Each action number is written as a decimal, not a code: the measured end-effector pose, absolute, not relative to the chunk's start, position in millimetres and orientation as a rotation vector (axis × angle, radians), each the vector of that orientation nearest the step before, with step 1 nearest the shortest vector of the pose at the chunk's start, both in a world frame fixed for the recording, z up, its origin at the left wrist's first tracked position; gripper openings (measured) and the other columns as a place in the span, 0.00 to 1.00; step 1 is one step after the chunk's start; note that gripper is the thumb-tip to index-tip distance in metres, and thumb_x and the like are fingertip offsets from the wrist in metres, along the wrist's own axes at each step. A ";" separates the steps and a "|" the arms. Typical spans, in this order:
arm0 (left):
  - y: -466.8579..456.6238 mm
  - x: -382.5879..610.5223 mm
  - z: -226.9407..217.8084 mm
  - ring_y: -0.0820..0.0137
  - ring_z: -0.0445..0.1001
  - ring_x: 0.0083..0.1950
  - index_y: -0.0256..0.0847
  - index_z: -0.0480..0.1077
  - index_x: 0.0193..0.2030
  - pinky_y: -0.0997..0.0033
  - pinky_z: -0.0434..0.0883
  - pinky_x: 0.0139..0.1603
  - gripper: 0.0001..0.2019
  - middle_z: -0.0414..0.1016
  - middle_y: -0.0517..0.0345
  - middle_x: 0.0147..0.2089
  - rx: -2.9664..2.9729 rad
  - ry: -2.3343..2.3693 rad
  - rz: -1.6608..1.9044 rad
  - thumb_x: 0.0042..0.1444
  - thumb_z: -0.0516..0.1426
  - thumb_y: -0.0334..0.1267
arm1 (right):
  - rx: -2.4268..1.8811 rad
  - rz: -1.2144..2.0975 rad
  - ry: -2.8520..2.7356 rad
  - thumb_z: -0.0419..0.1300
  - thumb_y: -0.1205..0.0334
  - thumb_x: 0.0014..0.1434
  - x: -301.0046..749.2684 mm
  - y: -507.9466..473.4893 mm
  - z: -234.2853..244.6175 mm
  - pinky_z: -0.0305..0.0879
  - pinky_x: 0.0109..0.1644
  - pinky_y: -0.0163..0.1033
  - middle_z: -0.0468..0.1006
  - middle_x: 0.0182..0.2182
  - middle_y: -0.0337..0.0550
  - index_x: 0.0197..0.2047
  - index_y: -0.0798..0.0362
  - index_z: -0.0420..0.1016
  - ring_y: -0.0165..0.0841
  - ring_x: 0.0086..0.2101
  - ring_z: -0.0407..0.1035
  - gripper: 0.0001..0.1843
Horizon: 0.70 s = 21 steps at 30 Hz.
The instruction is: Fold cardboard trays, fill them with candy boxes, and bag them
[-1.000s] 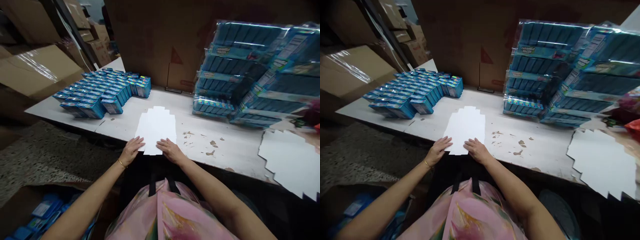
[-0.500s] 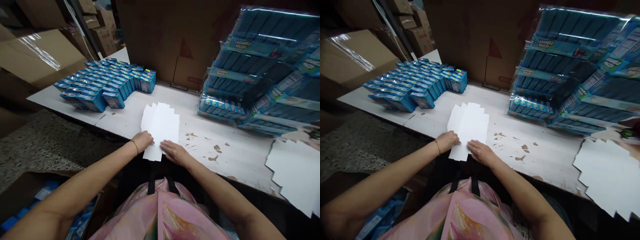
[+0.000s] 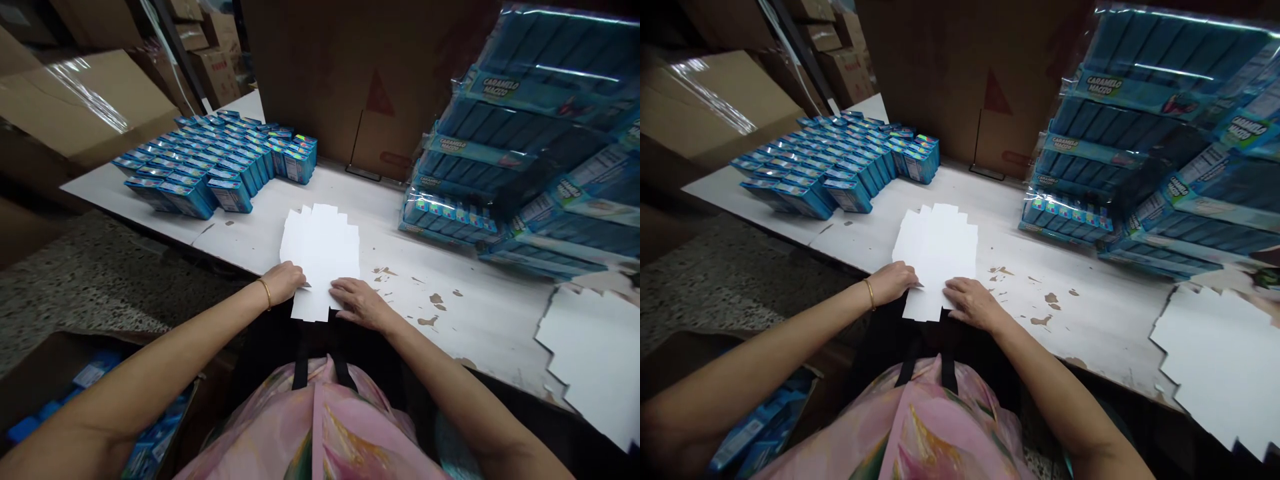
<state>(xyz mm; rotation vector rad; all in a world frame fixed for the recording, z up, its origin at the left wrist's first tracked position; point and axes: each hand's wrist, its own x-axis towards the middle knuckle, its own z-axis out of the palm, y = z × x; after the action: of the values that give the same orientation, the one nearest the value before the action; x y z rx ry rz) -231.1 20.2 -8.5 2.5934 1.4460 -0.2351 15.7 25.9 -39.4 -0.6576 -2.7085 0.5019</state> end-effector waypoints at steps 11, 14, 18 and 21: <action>11.8 -243.7 -9.7 0.72 0.70 0.36 0.43 0.75 0.31 0.76 0.62 0.37 0.11 0.76 0.58 0.33 2.454 1.468 -0.052 0.55 0.51 0.38 | -0.743 0.240 -2.611 0.50 0.64 0.58 14.7 9.4 -50.6 0.59 0.43 0.41 0.72 0.39 0.48 0.43 0.54 0.68 0.34 0.39 0.63 0.11; 6.3 -228.6 -8.1 0.69 0.70 0.36 0.40 0.74 0.29 0.73 0.62 0.36 0.14 0.75 0.54 0.31 2.508 1.546 -0.109 0.57 0.49 0.40 | -0.892 0.090 -2.617 0.48 0.67 0.59 -1.6 21.9 -37.8 0.59 0.38 0.38 0.72 0.30 0.46 0.34 0.55 0.70 0.33 0.34 0.63 0.09; 0.7 -208.4 -3.3 0.66 0.70 0.35 0.40 0.73 0.33 0.70 0.63 0.34 0.13 0.75 0.52 0.31 2.513 1.691 -0.143 0.57 0.48 0.40 | -0.969 -0.049 -2.833 0.47 0.75 0.55 -39.9 28.3 -22.4 0.59 0.31 0.38 0.71 0.26 0.48 0.29 0.56 0.69 0.36 0.31 0.63 0.12; -1.5 -200.1 -1.5 0.66 0.70 0.37 0.41 0.72 0.35 0.71 0.64 0.33 0.12 0.75 0.53 0.32 2.447 1.796 -0.141 0.57 0.48 0.39 | -1.048 -0.017 -2.865 0.45 0.75 0.57 -54.9 23.1 -16.5 0.61 0.30 0.38 0.72 0.26 0.49 0.33 0.55 0.69 0.36 0.31 0.64 0.13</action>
<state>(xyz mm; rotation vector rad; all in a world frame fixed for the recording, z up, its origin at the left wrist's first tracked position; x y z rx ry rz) -200.1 -1.5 -1.5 2.4474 1.7962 -0.1406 -54.9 23.1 -16.5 -1.0477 -2.8654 -0.0166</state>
